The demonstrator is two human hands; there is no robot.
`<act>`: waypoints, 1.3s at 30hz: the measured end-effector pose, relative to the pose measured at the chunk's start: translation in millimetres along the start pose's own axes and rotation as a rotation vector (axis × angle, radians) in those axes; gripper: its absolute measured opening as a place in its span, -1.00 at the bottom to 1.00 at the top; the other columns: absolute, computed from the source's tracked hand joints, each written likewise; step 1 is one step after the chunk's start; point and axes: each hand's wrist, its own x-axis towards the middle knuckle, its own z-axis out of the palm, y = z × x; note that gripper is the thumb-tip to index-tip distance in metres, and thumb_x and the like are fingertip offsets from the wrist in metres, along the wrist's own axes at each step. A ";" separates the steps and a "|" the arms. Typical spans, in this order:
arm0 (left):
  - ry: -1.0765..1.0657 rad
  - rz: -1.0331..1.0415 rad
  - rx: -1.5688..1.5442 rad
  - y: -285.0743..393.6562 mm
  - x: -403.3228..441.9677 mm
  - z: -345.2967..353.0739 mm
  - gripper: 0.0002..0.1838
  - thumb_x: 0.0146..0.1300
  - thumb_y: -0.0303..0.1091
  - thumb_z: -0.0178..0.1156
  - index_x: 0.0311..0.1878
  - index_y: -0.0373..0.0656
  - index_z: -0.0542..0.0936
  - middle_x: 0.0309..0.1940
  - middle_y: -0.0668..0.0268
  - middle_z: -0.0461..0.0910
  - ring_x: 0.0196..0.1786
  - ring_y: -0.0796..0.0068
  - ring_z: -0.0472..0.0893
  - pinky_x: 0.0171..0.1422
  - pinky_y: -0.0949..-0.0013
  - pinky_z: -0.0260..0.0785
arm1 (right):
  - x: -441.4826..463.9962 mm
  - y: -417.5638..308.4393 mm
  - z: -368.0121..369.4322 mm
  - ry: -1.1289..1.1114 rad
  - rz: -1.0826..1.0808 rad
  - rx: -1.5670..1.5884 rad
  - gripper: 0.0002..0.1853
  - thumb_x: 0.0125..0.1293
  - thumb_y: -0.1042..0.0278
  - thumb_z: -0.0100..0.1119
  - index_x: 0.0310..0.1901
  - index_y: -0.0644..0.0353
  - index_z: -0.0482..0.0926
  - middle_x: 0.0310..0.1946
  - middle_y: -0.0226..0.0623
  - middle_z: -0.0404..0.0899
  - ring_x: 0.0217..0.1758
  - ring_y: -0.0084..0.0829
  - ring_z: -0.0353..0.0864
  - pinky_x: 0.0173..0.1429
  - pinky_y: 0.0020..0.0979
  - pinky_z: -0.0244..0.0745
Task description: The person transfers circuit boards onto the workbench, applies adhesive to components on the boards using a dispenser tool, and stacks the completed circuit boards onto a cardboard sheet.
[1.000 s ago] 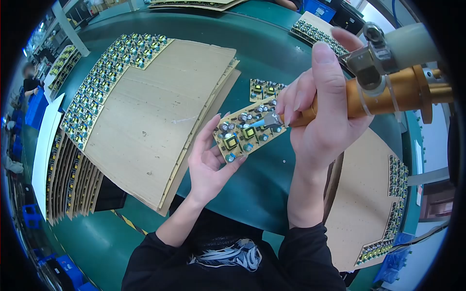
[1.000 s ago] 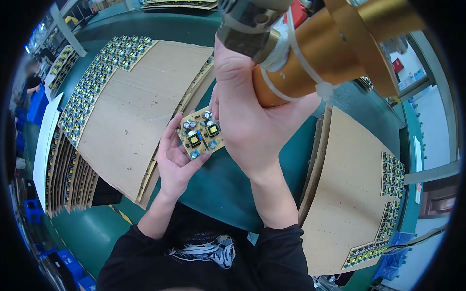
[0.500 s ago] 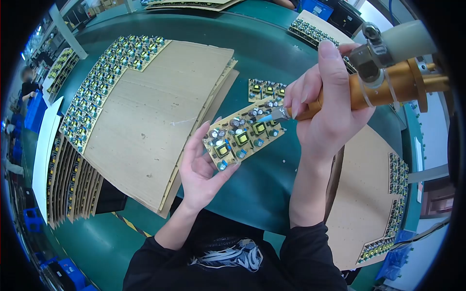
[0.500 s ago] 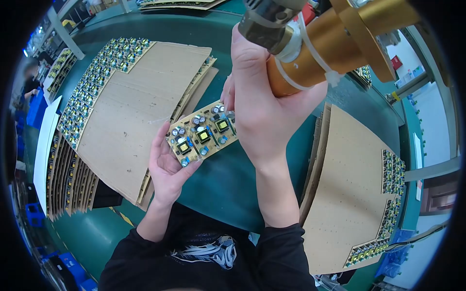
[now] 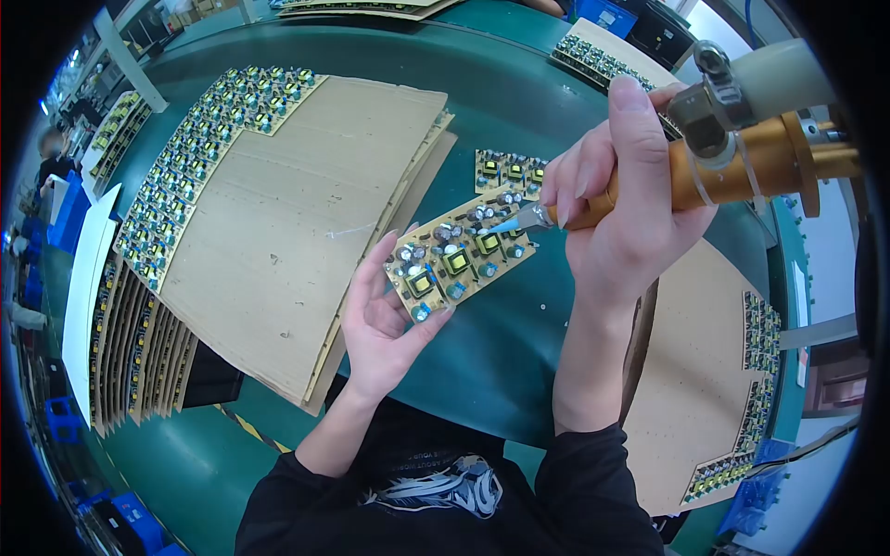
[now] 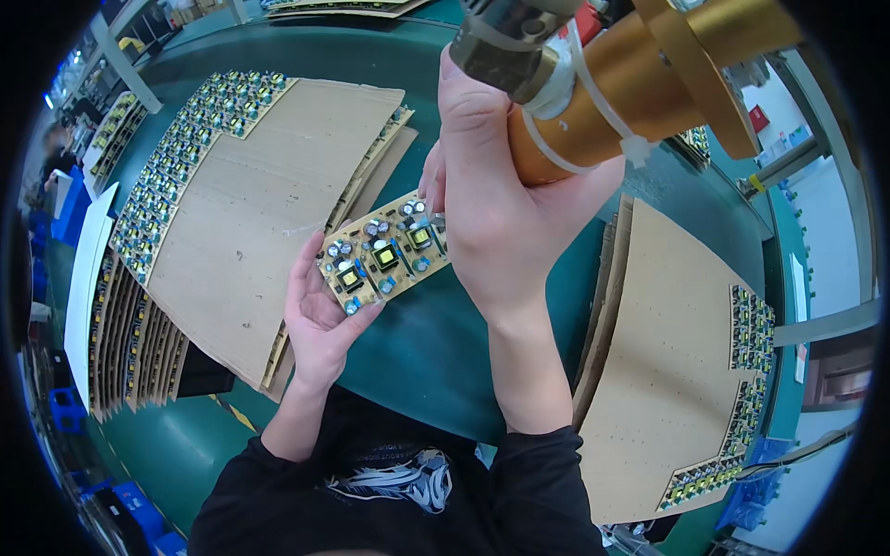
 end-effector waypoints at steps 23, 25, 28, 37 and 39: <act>-0.104 0.171 0.176 -0.7 -8.9 -20.2 -0.23 0.04 -0.80 0.20 0.32 -0.32 0.11 0.35 -0.18 0.08 0.29 0.13 0.36 0.23 0.20 0.42 | 7.6 8.4 -5.8 0.070 -0.008 -0.062 -0.74 0.29 0.38 0.13 -0.07 0.30 0.37 -0.80 -0.42 0.26 -0.84 -0.60 0.24 -0.69 -0.52 0.26; -0.101 0.166 0.171 0.3 -10.5 -20.7 -0.24 0.04 -0.79 0.21 0.32 -0.31 0.11 0.35 -0.19 0.07 0.29 0.12 0.35 0.24 0.19 0.42 | 6.5 7.9 -6.5 0.031 -0.037 -0.028 -0.78 0.29 0.39 0.13 -0.12 0.28 0.38 -0.80 -0.42 0.26 -0.85 -0.60 0.24 -0.70 -0.52 0.27; -0.136 0.182 0.203 1.7 -11.6 -22.0 -0.12 -0.02 -0.81 0.22 0.37 -0.26 0.03 0.36 -0.15 0.04 0.29 0.10 0.35 0.26 0.13 0.39 | 6.3 7.1 -5.0 0.029 -0.040 -0.030 -0.82 0.30 0.40 0.12 -0.16 0.26 0.39 -0.80 -0.42 0.26 -0.85 -0.61 0.24 -0.70 -0.52 0.28; -0.114 0.186 0.160 0.0 -11.3 -21.5 -0.23 0.03 -0.79 0.22 0.31 -0.29 0.11 0.35 -0.23 0.05 0.31 0.09 0.32 0.26 0.18 0.40 | 6.0 7.2 -8.0 0.023 -0.024 -0.014 -0.88 0.31 0.41 0.11 -0.22 0.23 0.40 -0.79 -0.43 0.27 -0.85 -0.61 0.24 -0.71 -0.53 0.29; -0.105 0.174 0.158 -0.3 -11.9 -22.3 -0.23 0.03 -0.79 0.22 0.31 -0.29 0.11 0.35 -0.22 0.05 0.31 0.09 0.32 0.26 0.18 0.39 | 6.0 7.2 -8.1 0.019 -0.027 -0.011 -0.88 0.31 0.41 0.11 -0.22 0.23 0.40 -0.79 -0.43 0.27 -0.85 -0.61 0.24 -0.71 -0.53 0.29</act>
